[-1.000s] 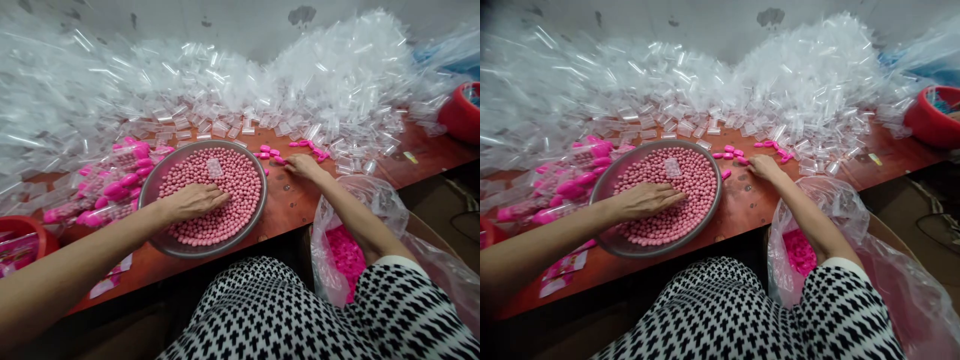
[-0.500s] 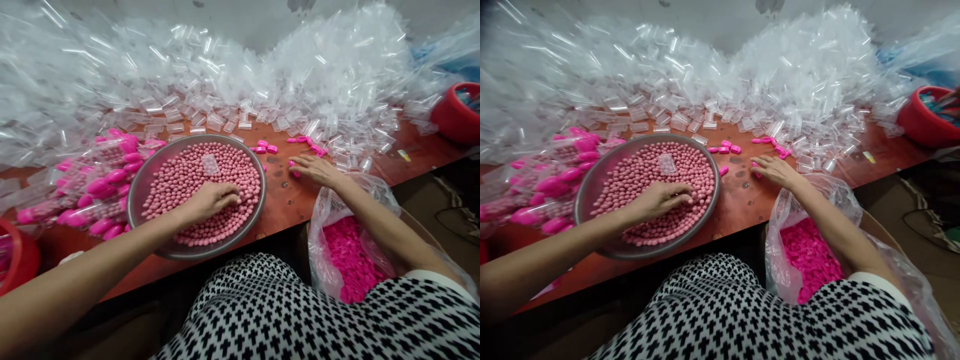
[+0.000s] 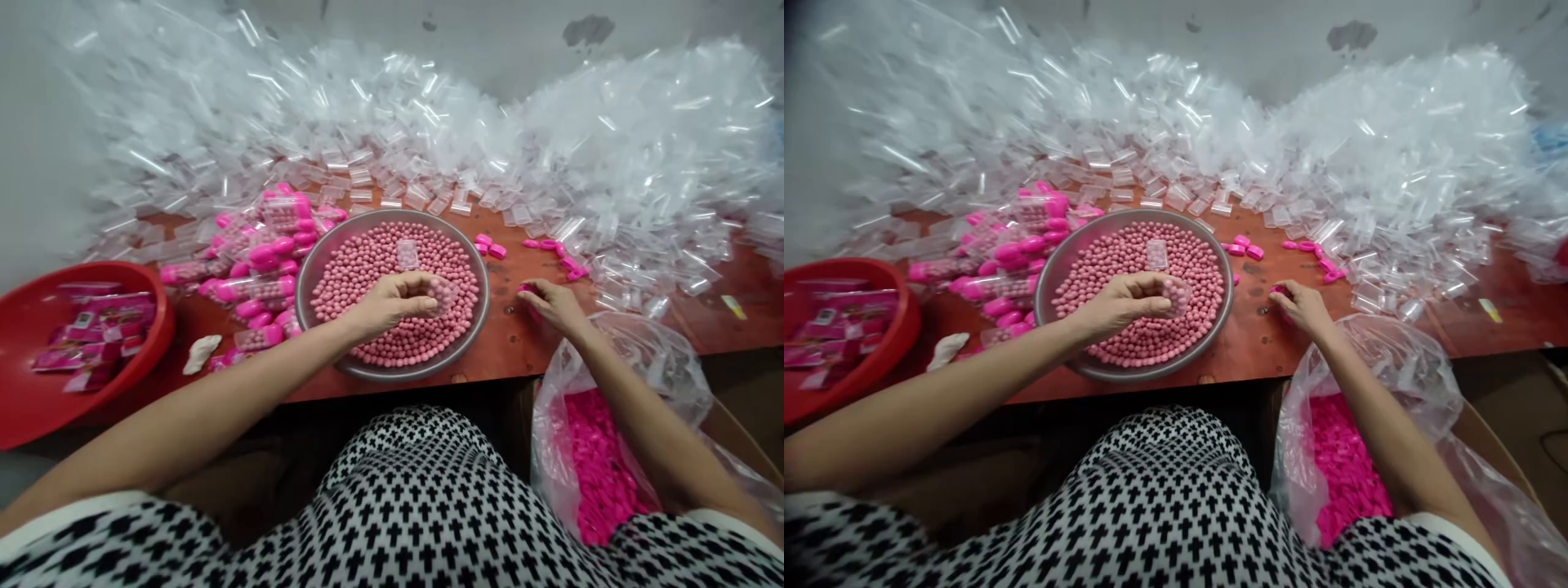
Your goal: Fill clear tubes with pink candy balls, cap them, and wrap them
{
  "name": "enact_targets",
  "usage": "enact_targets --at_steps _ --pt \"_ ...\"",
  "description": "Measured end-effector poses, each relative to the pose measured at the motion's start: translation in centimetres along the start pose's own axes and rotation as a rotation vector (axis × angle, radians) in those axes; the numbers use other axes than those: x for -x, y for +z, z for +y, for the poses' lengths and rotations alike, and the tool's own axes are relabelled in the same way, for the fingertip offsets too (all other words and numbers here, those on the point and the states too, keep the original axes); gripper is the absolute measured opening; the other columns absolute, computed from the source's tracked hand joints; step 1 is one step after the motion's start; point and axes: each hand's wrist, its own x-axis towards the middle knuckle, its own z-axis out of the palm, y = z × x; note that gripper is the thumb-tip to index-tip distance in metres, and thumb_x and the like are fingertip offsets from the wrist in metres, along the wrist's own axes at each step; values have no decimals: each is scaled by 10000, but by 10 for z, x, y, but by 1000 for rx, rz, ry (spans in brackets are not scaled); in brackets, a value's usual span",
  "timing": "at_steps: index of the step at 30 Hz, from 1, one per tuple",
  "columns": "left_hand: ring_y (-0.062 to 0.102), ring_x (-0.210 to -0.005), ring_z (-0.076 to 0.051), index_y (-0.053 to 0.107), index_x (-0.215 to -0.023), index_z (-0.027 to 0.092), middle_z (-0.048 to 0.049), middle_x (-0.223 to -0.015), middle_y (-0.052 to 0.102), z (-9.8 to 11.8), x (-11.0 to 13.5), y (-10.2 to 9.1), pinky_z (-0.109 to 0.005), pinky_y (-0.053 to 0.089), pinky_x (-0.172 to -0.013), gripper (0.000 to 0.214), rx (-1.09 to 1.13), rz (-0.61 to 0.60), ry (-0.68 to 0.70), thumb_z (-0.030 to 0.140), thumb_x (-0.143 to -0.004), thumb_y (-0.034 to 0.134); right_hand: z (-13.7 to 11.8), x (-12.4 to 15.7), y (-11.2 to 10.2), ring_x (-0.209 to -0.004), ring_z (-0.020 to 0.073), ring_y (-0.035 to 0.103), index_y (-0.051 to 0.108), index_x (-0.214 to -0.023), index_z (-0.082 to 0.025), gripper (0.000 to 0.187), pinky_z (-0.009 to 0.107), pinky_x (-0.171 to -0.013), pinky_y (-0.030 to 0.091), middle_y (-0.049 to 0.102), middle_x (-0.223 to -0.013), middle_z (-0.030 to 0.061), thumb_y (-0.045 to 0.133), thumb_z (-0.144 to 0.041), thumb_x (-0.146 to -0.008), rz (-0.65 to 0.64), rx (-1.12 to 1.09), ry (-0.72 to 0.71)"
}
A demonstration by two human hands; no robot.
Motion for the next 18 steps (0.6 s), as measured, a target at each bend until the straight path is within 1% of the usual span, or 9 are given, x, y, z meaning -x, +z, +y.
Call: enact_targets --at_steps 2,3,6,8,10,12,14,16,18 --pt "688 -898 -168 703 -957 135 -88 -1015 729 -1 1 0 -368 560 -887 301 35 -2 16 265 -710 815 -8 2 4 -806 240 681 697 -1056 -174 355 341 -721 504 746 -930 88 594 -437 -840 20 2 43" --pt "690 -895 -170 704 -941 134 -89 -1015 729 -2 1 0 -372 560 -884 290 62 -4 25 270 -709 816 -12 3 6 -798 239 673 695 -1065 -170 358 338 -705 498 738 -944 97 594 -432 -843 33 59 44" --pt "695 -876 -171 710 -940 144 -86 -1021 732 -2 1 3 -369 565 -860 304 132 -6 78 315 -711 813 -27 9 8 -825 265 650 680 -1126 -166 352 331 -632 453 704 -1008 148 505 -386 -915 58 390 -12" --pt "692 -874 -169 722 -935 143 -82 -1002 737 -2 1 4 -351 564 -851 307 89 -16 112 325 -705 814 -36 16 10 -851 290 637 654 -1186 -147 370 338 -600 424 694 -1004 181 414 -314 -961 35 598 -78" --pt "687 -893 -175 735 -923 136 -85 -978 743 -1 1 6 -340 559 -856 295 2 -20 128 320 -705 810 -42 24 13 -883 300 632 613 -1249 -120 398 351 -612 429 696 -1043 204 346 -211 -968 9 684 -141" --pt "686 -911 -183 740 -927 134 -89 -980 745 0 2 6 -342 558 -862 296 -25 6 144 321 -708 805 -44 31 17 -936 299 634 584 -1284 -120 428 358 -642 448 677 -1173 213 319 -135 -948 17 667 -177" --pt "689 -907 -184 737 -965 137 -91 -994 743 0 2 5 -350 558 -863 333 18 42 155 331 -705 809 -44 36 21 -968 297 646 607 -1238 -146 396 358 -666 468 671 -1223 198 351 -146 -937 48 563 -148" --pt "695 -903 -189 729 -1007 135 -96 -994 741 -1 3 3 -366 557 -867 386 70 36 138 340 -695 823 -45 37 22 -923 295 670 651 -1104 -177 287 364 -686 488 724 -1100 169 441 -256 -924 101 376 -44" --pt "698 -921 -202 722 -1037 131 -107 -993 740 -1 3 2 -385 555 -879 420 112 6 112 352 -697 829 -52 35 20 -823 278 688 649 -937 -200 233 365 -682 504 751 -923 127 553 -400 -867 166 106 85"
